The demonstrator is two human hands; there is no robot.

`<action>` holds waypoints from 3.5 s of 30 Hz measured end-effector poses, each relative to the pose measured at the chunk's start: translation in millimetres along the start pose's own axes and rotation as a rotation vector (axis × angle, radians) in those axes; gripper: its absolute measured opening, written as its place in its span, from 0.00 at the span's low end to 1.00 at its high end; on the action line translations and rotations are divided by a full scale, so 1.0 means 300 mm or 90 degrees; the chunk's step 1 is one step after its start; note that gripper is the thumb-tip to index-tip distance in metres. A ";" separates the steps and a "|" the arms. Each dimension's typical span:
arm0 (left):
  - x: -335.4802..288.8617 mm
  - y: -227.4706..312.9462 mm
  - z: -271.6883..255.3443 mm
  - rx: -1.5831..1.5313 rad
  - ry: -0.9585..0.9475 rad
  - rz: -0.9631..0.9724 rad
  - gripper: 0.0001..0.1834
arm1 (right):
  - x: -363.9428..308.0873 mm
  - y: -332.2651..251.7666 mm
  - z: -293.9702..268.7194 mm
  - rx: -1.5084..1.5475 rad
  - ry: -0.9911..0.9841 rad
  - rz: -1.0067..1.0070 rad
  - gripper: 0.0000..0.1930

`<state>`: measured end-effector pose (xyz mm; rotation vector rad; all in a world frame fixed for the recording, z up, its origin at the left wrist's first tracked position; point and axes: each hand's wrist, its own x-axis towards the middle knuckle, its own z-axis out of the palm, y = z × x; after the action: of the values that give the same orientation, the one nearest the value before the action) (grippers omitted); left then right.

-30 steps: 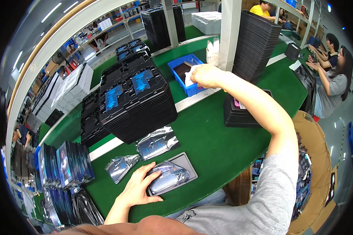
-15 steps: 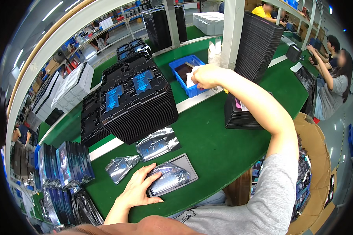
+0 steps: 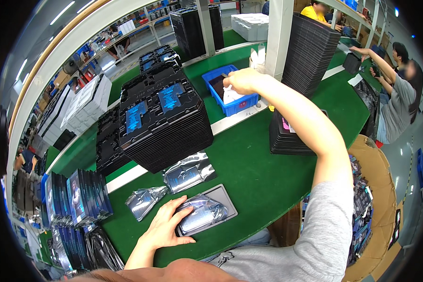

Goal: The person unpacks small electronic components from retail boxes and places them into clear plastic bags. They then place the bags into black plastic trays and stack the trays. The person repeats this process for multiple units, handling the boxes, components, bags, and trays by hand.

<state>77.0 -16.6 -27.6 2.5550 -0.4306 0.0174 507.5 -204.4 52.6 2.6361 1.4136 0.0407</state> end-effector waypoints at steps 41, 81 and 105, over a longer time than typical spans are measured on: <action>-0.020 0.011 0.000 0.081 0.120 0.002 0.48 | -0.621 -0.750 -0.280 0.284 0.502 -0.652 0.14; -0.032 -0.159 0.068 0.098 0.562 -0.062 0.58 | 0.057 -0.345 0.243 0.619 0.378 -0.037 0.22; 0.008 -0.171 0.027 0.073 0.685 0.085 0.28 | -0.290 -0.583 0.254 0.701 0.095 -0.047 0.18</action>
<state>94.4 19.7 -60.7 2.1998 -0.1569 1.3996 321.9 -190.4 -43.9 3.4219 1.9747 -0.7800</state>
